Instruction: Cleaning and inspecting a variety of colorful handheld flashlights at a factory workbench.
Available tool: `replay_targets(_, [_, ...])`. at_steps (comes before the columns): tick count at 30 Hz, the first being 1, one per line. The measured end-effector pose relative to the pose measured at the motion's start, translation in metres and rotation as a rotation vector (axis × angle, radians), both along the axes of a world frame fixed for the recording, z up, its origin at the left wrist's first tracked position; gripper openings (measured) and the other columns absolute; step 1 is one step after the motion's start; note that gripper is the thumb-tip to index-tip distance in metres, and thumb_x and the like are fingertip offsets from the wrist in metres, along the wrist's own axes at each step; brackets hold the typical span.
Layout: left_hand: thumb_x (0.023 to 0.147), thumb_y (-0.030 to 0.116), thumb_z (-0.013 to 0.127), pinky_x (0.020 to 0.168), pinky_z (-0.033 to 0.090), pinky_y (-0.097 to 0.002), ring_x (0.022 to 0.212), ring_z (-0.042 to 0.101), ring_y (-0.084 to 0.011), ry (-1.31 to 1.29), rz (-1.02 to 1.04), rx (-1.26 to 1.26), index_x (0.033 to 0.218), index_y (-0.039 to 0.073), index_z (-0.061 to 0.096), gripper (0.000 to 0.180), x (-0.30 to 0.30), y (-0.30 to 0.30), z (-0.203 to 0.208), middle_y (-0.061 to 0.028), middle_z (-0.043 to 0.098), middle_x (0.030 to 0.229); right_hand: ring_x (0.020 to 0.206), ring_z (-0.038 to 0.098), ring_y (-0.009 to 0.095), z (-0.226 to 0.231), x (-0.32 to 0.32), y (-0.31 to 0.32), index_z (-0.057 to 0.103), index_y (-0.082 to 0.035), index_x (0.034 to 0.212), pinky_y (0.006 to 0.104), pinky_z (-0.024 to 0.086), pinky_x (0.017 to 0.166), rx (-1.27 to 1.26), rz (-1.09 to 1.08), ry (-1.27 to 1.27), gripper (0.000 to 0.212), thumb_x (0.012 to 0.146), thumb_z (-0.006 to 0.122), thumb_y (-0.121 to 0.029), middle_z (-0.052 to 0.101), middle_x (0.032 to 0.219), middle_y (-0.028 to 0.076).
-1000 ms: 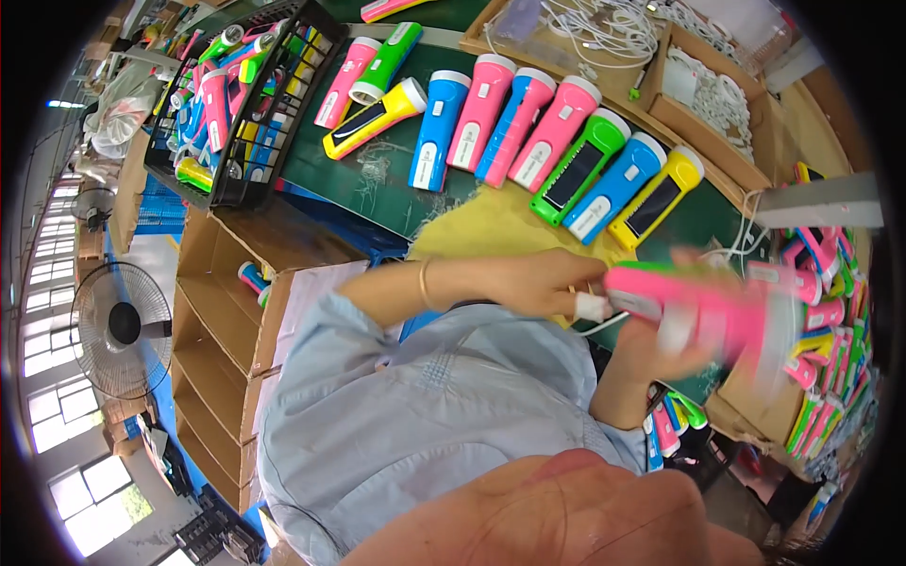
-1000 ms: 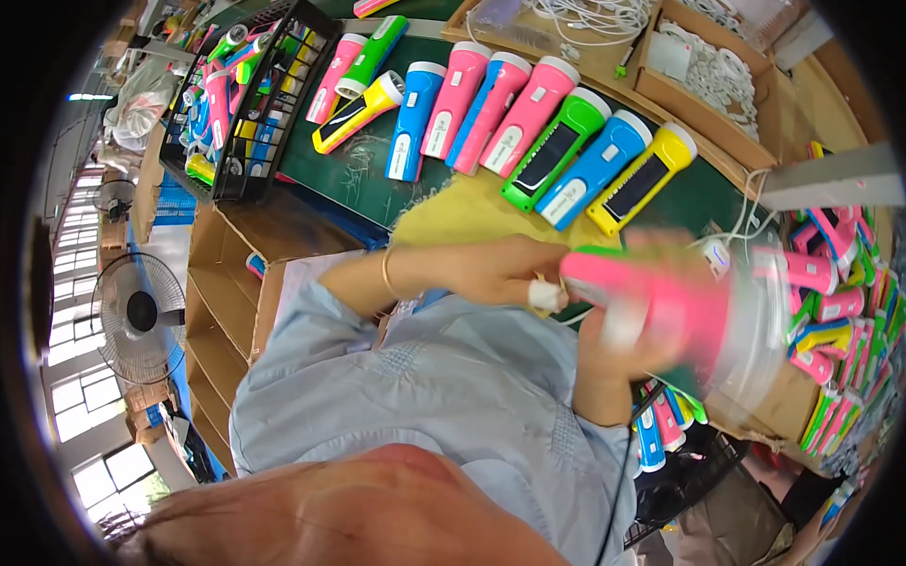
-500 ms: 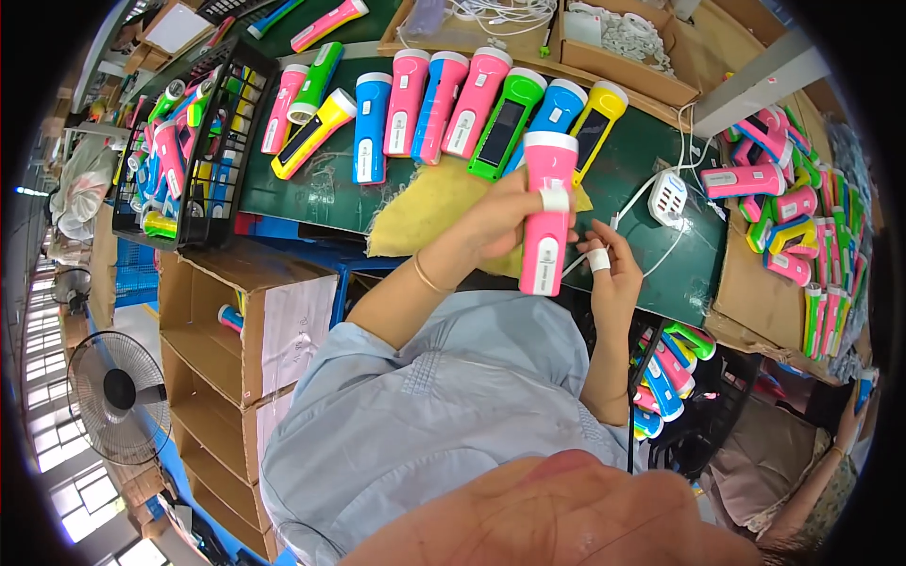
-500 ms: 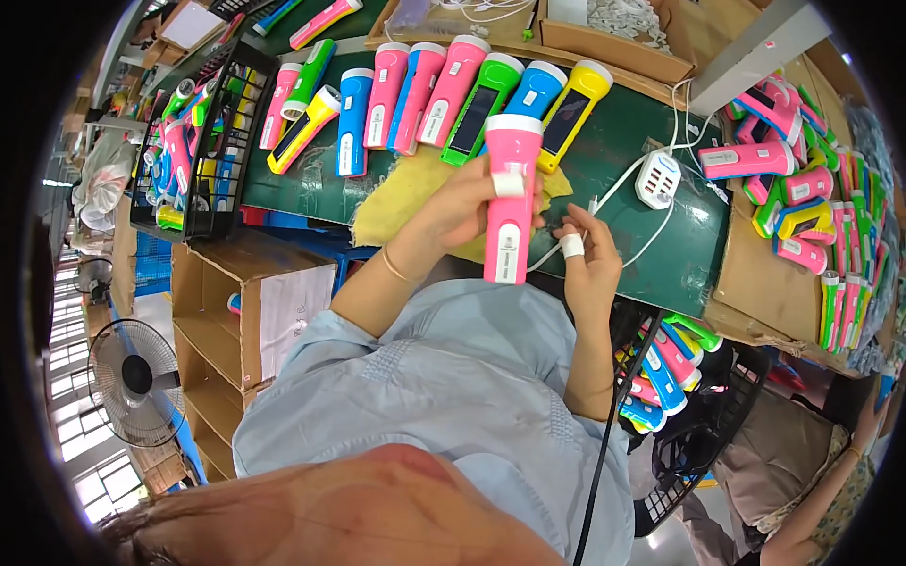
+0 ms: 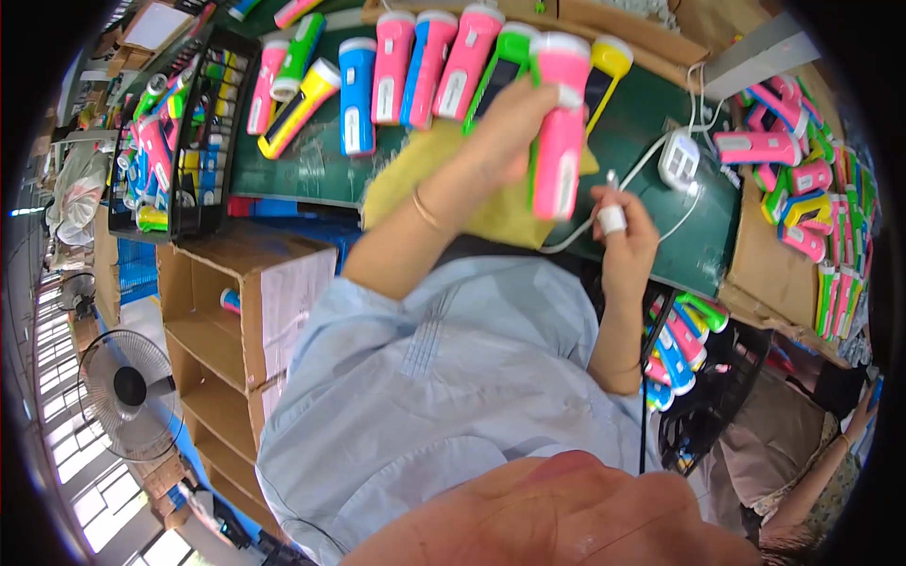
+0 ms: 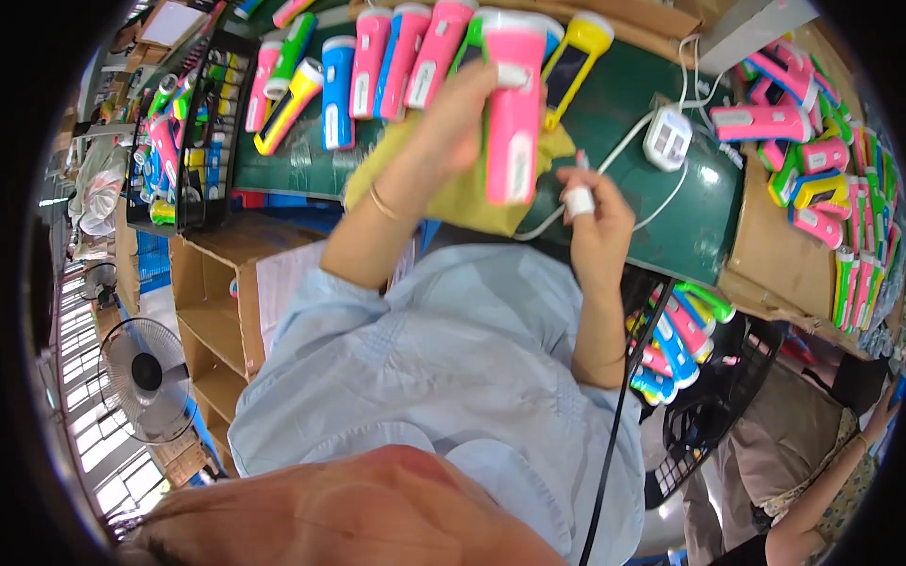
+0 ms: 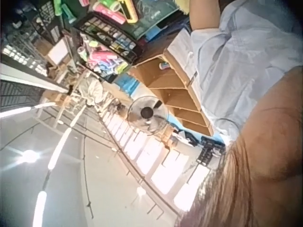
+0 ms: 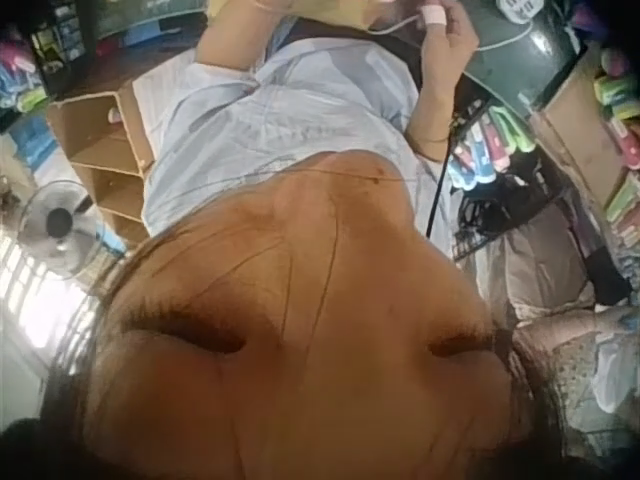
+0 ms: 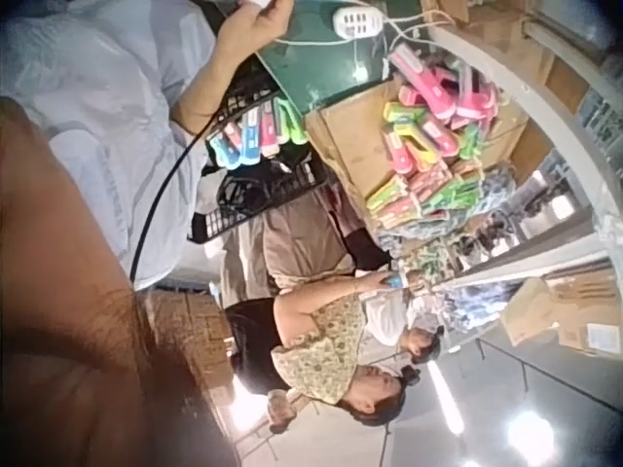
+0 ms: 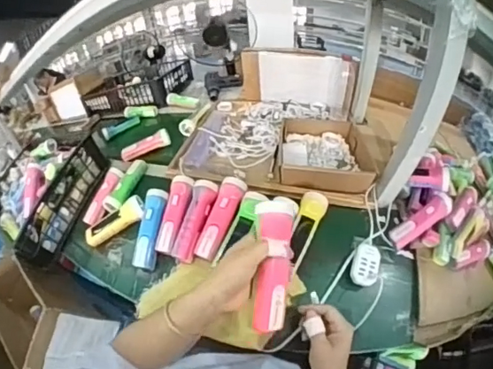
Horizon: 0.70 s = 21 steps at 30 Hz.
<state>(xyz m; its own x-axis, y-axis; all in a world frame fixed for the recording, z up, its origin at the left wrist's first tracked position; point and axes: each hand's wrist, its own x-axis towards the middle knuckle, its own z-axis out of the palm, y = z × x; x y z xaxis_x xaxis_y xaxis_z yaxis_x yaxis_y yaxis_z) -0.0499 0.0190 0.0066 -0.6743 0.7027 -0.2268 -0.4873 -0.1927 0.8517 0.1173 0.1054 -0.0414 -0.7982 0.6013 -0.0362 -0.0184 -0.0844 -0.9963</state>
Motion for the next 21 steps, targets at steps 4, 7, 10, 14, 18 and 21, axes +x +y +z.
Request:
replay_targets(4, [0.084,0.017,0.057,0.077,0.047,-0.0378,0.091,0.054,-0.0311,0.832,0.083,-0.218,0.116,-0.006,0.036,0.046,-0.019,0.004,0.03,-0.0208,0.051,0.102,0.06,0.042,0.003,0.018,-0.006,0.014,0.054,-0.005,0.112,0.0158,0.03,0.05,0.055,-0.101,0.034,0.026,0.088,0.048,-0.005,0.053,0.075,0.0])
replay_targets(7, [0.073,0.016,0.07,0.088,0.04,-0.0416,0.102,0.048,-0.0393,1.121,0.358,-0.418,0.121,-0.009,0.026,0.069,-0.025,0.014,0.042,-0.0281,0.044,0.111,0.055,0.042,0.005,0.023,-0.014,0.022,0.048,0.0,0.115,0.0169,0.03,0.047,-0.051,-0.089,0.097,0.026,0.09,0.047,-0.008,0.054,0.07,0.003])
replay_targets(10, [0.07,0.016,0.073,0.09,0.038,-0.0429,0.103,0.047,-0.0421,1.163,0.485,-0.545,0.12,-0.011,0.025,0.075,-0.029,0.013,0.038,-0.0312,0.042,0.11,0.055,0.042,0.006,0.026,-0.019,0.02,0.051,0.001,0.107,0.018,0.031,0.048,-0.147,-0.075,0.072,0.021,0.09,0.05,-0.01,0.054,0.07,0.003])
replay_targets(14, [0.081,0.017,0.062,0.084,0.045,-0.0386,0.097,0.054,-0.0325,0.753,0.259,-0.333,0.12,-0.007,0.035,0.053,-0.033,0.007,0.03,-0.0205,0.052,0.104,0.059,0.043,0.005,0.019,-0.019,0.023,0.055,0.002,0.101,0.0172,0.032,0.052,-0.306,0.071,0.134,0.017,0.088,0.054,-0.009,0.054,0.072,0.001])
replay_targets(18, [0.092,0.026,0.047,0.081,0.05,-0.0332,0.09,0.06,-0.0208,-0.246,-0.289,0.321,0.114,0.001,0.05,0.034,-0.026,-0.019,0.004,-0.0104,0.06,0.099,0.066,0.049,0.006,0.029,-0.023,0.013,0.06,0.002,0.094,0.0182,0.037,0.057,-0.201,0.082,0.092,0.013,0.085,0.059,-0.007,0.056,0.078,0.002])
replay_targets(21, [0.086,0.018,0.056,0.068,0.053,-0.0344,0.085,0.06,-0.021,-0.248,-0.137,0.327,0.102,-0.003,0.048,0.027,0.001,-0.013,-0.01,-0.0122,0.057,0.092,0.076,0.057,0.01,0.04,-0.032,-0.002,0.061,0.002,0.093,0.0216,0.044,0.067,0.37,0.071,0.102,0.013,0.08,0.06,0.0,0.06,0.081,0.004])
